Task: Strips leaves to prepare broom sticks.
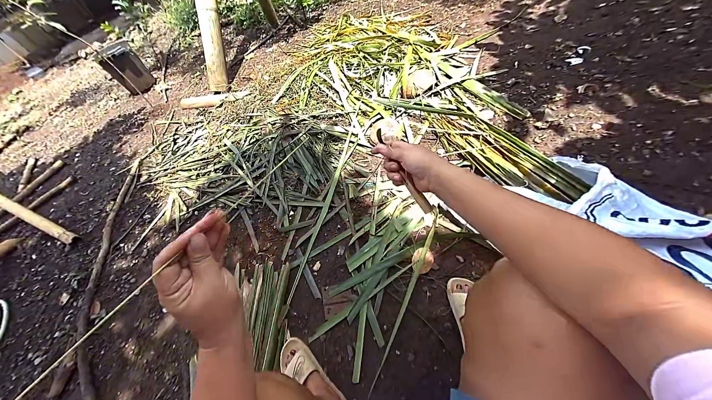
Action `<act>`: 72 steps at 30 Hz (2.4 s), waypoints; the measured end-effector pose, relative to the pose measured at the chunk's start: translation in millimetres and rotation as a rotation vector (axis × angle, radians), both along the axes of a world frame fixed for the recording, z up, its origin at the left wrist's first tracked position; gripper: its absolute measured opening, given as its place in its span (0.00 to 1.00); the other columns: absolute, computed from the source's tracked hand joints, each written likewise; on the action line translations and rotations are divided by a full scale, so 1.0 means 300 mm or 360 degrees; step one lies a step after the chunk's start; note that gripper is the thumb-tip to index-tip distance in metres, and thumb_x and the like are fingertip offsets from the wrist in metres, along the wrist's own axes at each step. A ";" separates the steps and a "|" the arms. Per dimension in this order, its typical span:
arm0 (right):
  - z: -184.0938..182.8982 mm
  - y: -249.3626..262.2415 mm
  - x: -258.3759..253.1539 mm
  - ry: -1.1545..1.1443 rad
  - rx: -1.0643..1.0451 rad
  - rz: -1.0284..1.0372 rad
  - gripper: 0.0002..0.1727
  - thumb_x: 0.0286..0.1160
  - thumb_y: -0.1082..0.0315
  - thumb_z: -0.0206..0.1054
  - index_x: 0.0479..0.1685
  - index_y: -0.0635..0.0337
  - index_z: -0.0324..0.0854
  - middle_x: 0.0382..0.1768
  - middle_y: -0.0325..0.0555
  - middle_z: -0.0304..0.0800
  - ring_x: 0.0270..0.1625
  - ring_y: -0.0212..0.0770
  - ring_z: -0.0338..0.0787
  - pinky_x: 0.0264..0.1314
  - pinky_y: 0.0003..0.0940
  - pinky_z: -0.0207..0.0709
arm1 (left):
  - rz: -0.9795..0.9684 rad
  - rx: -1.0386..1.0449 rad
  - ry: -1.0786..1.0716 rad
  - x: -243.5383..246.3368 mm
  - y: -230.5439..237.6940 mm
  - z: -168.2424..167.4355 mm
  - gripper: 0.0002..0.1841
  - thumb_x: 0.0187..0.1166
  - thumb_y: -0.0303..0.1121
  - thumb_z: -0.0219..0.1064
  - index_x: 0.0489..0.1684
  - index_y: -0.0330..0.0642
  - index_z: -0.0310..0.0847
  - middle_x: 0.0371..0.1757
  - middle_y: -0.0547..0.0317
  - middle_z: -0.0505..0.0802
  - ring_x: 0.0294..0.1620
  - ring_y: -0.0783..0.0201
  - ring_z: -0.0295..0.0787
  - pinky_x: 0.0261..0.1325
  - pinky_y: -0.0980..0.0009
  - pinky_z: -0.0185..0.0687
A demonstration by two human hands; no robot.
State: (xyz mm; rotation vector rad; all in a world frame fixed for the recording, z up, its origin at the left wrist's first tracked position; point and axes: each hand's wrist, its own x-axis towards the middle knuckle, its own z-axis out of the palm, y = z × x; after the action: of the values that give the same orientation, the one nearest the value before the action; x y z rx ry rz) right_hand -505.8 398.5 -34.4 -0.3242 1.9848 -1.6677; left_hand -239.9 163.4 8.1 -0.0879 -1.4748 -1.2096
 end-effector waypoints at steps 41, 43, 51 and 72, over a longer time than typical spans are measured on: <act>0.028 -0.006 0.221 0.1218 0.0741 0.1194 0.16 0.88 0.59 0.64 0.60 0.59 0.89 0.57 0.52 0.92 0.61 0.49 0.89 0.70 0.53 0.78 | -0.0506 0.0619 -0.1178 -0.155 0.105 -0.093 0.07 0.91 0.29 0.55 0.56 0.39 0.76 0.49 0.54 0.97 0.40 0.62 0.98 0.46 0.68 0.94; 0.067 0.005 0.220 0.1233 0.0823 0.1149 0.16 0.92 0.60 0.58 0.56 0.60 0.89 0.50 0.52 0.93 0.55 0.50 0.91 0.64 0.55 0.79 | -0.0587 0.0529 -0.1154 -0.156 0.107 -0.093 0.09 0.92 0.32 0.56 0.61 0.42 0.76 0.55 0.55 0.96 0.48 0.61 0.97 0.52 0.65 0.93; 0.243 0.566 0.035 0.0841 0.0162 -0.0951 0.16 0.92 0.60 0.58 0.66 0.57 0.81 0.31 0.38 0.86 0.20 0.29 0.77 0.25 0.27 0.75 | -0.0390 -0.0236 -0.1751 -0.173 -0.024 -0.264 0.25 0.86 0.48 0.59 0.69 0.36 0.78 0.62 0.51 0.91 0.54 0.66 0.92 0.55 0.66 0.89; -0.709 1.275 0.341 -0.0759 0.0068 -0.2470 0.17 0.87 0.61 0.59 0.65 0.62 0.71 0.33 0.41 0.72 0.22 0.32 0.74 0.27 0.26 0.75 | -0.0183 -0.1093 -0.3614 -0.166 -0.389 -0.770 0.25 0.89 0.47 0.62 0.70 0.35 0.82 0.71 0.30 0.85 0.77 0.33 0.77 0.77 0.33 0.66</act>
State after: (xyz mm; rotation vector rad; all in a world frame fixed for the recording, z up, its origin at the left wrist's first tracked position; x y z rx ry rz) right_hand -403.4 781.0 -247.1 1.8744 1.8117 -2.0551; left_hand -289.8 46.7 -222.9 1.1026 -3.7378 -0.3529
